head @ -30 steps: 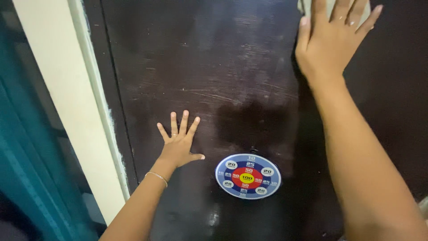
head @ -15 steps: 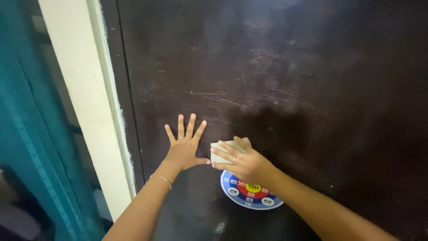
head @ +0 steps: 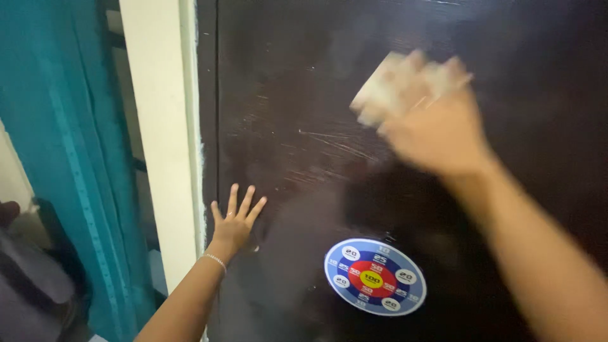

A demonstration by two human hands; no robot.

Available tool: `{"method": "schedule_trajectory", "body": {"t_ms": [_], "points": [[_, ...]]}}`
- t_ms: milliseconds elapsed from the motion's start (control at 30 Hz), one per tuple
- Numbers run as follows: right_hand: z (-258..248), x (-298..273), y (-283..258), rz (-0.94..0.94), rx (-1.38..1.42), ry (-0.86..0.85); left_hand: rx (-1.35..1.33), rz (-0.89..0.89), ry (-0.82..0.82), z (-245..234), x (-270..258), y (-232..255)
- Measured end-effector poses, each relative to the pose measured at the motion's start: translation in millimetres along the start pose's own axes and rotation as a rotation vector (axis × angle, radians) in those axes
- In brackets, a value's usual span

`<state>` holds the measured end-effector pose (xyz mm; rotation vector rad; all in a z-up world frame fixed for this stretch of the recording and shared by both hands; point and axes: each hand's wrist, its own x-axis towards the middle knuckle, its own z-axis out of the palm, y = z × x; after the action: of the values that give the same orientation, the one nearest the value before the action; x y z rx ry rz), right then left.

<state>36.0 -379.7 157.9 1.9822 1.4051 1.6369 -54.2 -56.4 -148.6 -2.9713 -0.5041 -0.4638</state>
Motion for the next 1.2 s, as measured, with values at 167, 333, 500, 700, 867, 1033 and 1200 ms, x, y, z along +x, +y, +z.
{"method": "schedule_trajectory", "body": {"t_ms": [167,333,500,700,867,1033,1200], "points": [[-5.2,21.0,89.3,0.124,-0.352,0.264,0.067,-0.011,-0.223,-25.1,-12.6,-16.1],[19.1,40.1,54.2,0.455,-0.045,0.233,0.031,0.08,-0.274,-20.7,-17.1,-29.0],[31.2,59.1,-44.3,0.467,-0.138,0.13,-0.031,0.153,-0.286,-12.7,-7.8,-38.1],[80.7,46.4,-146.4,0.216,-0.219,0.156,-0.111,0.278,-0.09,6.8,-6.9,-54.5],[131.5,-3.7,-241.5,0.039,-0.053,-0.036,-0.128,0.353,0.0,-4.6,-13.4,-77.5],[164.6,-60.3,-308.1,-0.035,0.157,-0.049,-0.111,0.553,0.333,-1.3,-11.4,-120.3],[155.5,-55.6,-313.6,-0.068,0.047,-0.013,-0.178,0.727,0.314,-17.4,-12.4,-140.9]]}}
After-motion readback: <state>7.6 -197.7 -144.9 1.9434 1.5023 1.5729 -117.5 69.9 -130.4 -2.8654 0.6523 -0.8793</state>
